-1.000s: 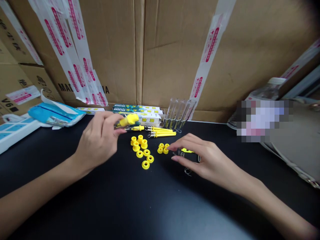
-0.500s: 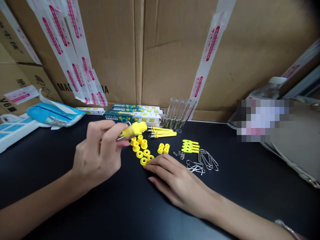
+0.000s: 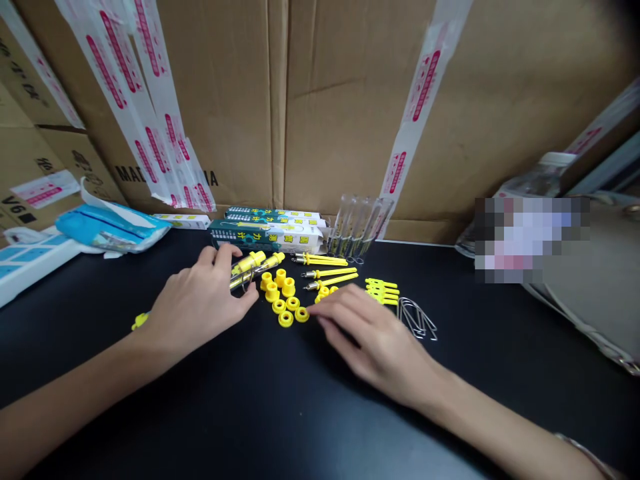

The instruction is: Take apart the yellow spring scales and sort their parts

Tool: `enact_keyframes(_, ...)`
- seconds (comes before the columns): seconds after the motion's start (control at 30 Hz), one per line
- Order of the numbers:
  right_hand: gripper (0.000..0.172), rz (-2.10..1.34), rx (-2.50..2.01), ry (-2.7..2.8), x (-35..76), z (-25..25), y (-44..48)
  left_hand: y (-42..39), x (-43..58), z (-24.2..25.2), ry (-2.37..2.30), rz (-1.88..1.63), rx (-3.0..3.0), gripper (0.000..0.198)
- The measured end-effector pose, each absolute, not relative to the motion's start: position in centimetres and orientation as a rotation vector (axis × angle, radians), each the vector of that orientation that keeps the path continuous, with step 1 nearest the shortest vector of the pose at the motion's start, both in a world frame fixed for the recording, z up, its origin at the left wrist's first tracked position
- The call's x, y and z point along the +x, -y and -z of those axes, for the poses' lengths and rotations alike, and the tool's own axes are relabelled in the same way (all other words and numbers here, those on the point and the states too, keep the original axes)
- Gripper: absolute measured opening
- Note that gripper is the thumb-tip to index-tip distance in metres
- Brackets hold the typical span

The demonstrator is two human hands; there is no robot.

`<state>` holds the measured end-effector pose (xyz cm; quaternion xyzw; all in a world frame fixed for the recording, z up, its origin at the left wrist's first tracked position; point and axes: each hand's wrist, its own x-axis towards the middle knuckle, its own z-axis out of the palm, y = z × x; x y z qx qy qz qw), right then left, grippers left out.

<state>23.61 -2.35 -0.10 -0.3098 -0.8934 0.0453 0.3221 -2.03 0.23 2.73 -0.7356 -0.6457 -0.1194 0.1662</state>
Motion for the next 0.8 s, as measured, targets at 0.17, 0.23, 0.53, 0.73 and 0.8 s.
enact_keyframes(0.17,0.024,0.076,-1.078,2.321,27.3,-0.6,-1.4,-1.5,-4.1,-2.0,1.822,0.313,-2.270,0.059)
enact_keyframes(0.23,0.024,0.079,-1.103,2.337,28.4,-0.5,-2.8,-2.0,-5.1,-1.7,1.783,0.283,-2.305,0.064)
enact_keyframes(0.53,0.011,0.106,-1.145,2.446,28.4,-0.2,-4.4,-4.3,-7.4,-3.3,1.837,0.217,-2.269,0.027)
enact_keyframes(0.73,0.016,0.154,-1.214,2.406,27.8,0.0,-4.8,-4.2,-7.1,-4.2,1.861,0.218,-2.220,0.022)
enact_keyframes(0.8,0.017,0.163,-1.226,2.396,27.7,0.1,-5.0,-4.1,-6.8,-4.3,1.866,0.231,-2.193,0.022)
